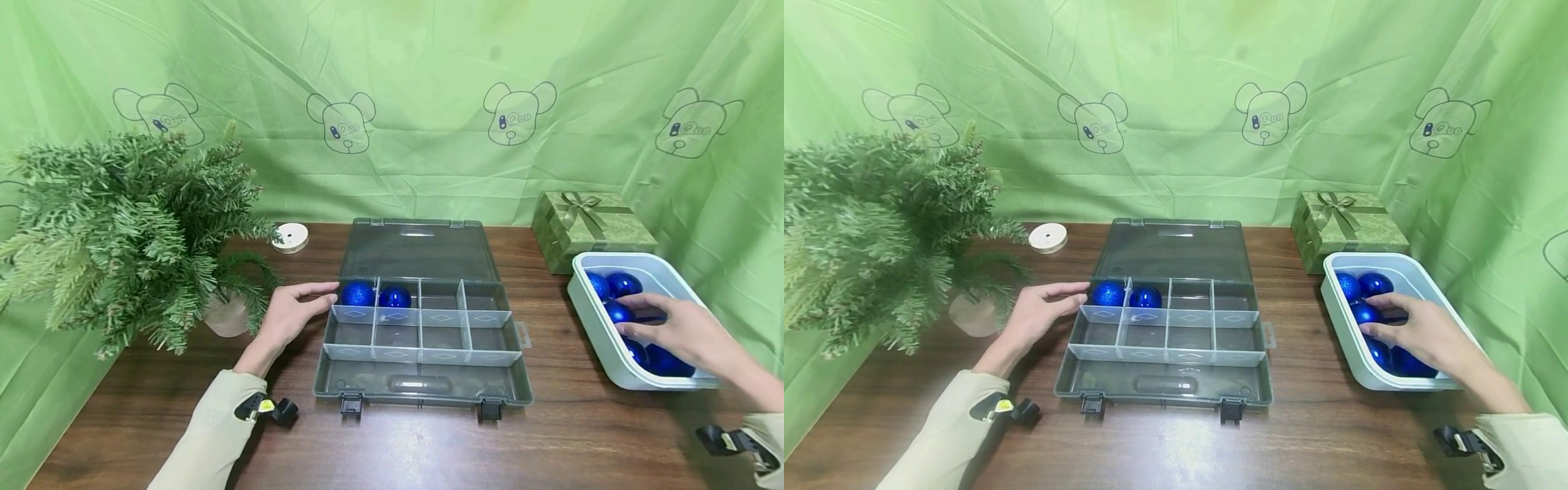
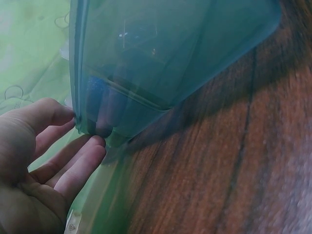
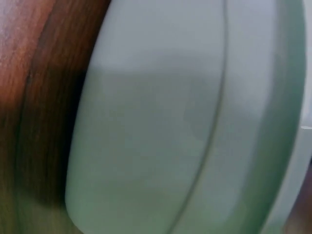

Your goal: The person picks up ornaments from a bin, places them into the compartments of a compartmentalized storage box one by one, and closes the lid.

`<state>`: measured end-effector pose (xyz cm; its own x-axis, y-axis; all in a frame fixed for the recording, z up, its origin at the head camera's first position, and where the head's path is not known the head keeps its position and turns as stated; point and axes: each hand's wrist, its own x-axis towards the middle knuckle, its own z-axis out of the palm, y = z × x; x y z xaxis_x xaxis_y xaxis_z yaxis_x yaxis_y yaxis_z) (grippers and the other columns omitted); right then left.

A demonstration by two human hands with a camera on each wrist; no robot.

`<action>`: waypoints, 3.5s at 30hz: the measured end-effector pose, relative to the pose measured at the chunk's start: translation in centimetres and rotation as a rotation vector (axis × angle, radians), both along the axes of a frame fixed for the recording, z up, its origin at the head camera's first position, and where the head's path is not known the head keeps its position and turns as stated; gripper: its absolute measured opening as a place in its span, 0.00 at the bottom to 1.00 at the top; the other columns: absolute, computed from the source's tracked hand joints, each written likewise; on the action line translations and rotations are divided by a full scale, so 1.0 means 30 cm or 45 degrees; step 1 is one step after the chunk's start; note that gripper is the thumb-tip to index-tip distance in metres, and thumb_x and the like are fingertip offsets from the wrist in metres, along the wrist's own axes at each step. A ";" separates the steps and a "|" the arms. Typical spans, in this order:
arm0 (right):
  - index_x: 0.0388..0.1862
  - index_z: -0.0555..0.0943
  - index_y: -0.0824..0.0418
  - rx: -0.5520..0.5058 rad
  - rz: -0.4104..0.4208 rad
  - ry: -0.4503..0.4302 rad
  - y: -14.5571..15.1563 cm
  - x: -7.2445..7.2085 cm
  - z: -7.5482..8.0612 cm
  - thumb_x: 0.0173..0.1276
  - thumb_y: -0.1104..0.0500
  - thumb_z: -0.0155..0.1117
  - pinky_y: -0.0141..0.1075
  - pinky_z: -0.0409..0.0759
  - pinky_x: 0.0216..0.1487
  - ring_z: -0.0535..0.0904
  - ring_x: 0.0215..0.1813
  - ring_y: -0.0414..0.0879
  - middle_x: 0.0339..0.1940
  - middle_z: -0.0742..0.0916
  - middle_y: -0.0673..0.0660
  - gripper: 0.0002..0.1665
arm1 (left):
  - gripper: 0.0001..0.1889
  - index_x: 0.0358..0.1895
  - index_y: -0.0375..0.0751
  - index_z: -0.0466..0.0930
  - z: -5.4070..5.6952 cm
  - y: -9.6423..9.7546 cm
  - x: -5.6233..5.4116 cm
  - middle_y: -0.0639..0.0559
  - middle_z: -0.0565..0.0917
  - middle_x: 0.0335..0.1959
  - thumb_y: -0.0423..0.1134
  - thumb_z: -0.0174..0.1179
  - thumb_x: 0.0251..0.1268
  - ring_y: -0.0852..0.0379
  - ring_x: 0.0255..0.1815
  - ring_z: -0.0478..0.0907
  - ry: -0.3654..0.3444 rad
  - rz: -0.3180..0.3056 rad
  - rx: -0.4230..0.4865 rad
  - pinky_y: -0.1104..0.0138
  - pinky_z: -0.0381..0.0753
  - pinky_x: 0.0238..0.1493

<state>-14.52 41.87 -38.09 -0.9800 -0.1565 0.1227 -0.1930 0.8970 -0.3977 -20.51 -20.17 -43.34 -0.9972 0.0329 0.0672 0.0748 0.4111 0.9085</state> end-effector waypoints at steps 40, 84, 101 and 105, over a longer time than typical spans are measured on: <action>0.69 0.82 0.52 -0.228 -0.259 0.005 -0.129 0.007 0.226 0.69 0.39 0.77 0.22 0.62 0.42 0.73 0.41 0.10 0.46 0.93 0.41 0.35 | 0.17 0.55 0.46 0.93 -0.005 0.001 -0.004 0.48 0.91 0.53 0.44 0.77 0.65 0.49 0.65 0.80 0.009 -0.006 0.014 0.54 0.72 0.70; 0.67 0.83 0.55 -0.421 0.189 -0.052 -0.593 -0.150 0.157 0.71 0.40 0.75 0.56 0.78 0.64 0.86 0.60 0.53 0.56 0.90 0.55 0.33 | 0.17 0.55 0.47 0.93 0.000 0.004 -0.002 0.50 0.90 0.54 0.44 0.77 0.65 0.50 0.65 0.81 0.016 -0.002 0.009 0.55 0.72 0.70; 0.66 0.84 0.58 -0.431 0.283 -0.144 -0.708 -0.189 0.098 0.70 0.45 0.78 0.53 0.83 0.58 0.87 0.58 0.52 0.55 0.90 0.56 0.31 | 0.16 0.54 0.47 0.93 0.005 0.010 -0.004 0.50 0.91 0.53 0.44 0.77 0.64 0.50 0.64 0.81 0.012 -0.007 0.027 0.55 0.72 0.70; 0.65 0.84 0.59 -0.416 0.297 -0.136 -0.719 -0.199 0.089 0.70 0.48 0.78 0.53 0.83 0.59 0.86 0.58 0.52 0.55 0.90 0.56 0.30 | 0.16 0.54 0.47 0.93 0.006 0.010 -0.002 0.50 0.91 0.53 0.44 0.77 0.64 0.50 0.64 0.81 0.011 -0.001 0.019 0.55 0.72 0.70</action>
